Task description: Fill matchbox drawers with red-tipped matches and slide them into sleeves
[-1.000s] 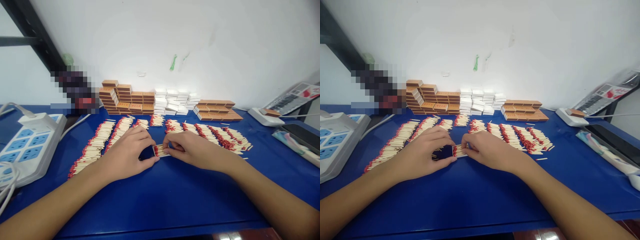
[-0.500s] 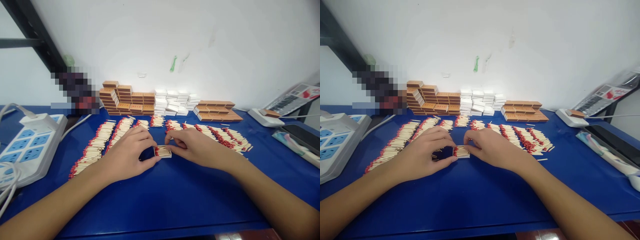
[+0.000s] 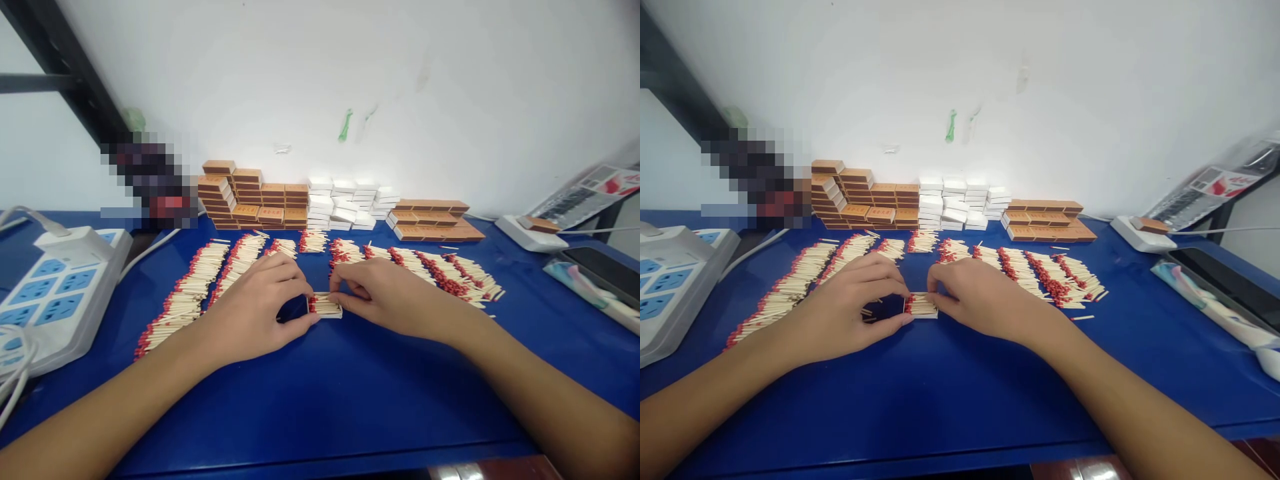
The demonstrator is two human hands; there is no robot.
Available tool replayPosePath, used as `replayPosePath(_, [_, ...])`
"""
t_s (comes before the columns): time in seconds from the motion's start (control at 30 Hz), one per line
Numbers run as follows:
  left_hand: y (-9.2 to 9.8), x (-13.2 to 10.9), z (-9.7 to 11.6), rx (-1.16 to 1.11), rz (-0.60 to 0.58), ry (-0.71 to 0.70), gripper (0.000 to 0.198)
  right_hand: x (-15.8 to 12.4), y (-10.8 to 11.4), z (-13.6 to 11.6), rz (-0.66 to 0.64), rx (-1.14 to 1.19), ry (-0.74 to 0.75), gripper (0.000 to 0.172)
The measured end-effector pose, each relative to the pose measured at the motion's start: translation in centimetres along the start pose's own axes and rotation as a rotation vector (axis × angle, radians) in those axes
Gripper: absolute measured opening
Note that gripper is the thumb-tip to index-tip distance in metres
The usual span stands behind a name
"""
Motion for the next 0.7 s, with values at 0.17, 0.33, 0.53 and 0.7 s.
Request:
replayPosePath(0.17, [-0.06,-0.07,0.01,-0.011,-0.015,0.014,0.015,0.04,-0.16,-0.22,-0.036,0.026,-0.013,0.016])
replayPosePath(0.33, [-0.06,-0.06,0.02,-0.012,-0.012,0.026,0.015,0.04,-0.3,-0.36,-0.036,0.034,0.004,0.016])
replayPosePath(0.53, [-0.07,-0.07,0.0,-0.035,-0.01,0.027,0.013,0.17,-0.43,-0.33,-0.044,0.059,-0.005,0.017])
replayPosePath(0.7, [0.03,-0.09,0.09,-0.03,0.0,0.01,0.013,0.13,-0.25,-0.4,-0.034,0.064,0.011,0.019])
Point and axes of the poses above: each hand's wrist, its own x-axis towards the middle knuckle, its own y-axis out of the back of the hand, z = x × y, the point moved 4 cm from there along x, towards the middle knuckle, and after that the axes turned 15 degrees about x, right-handed, at the moved point
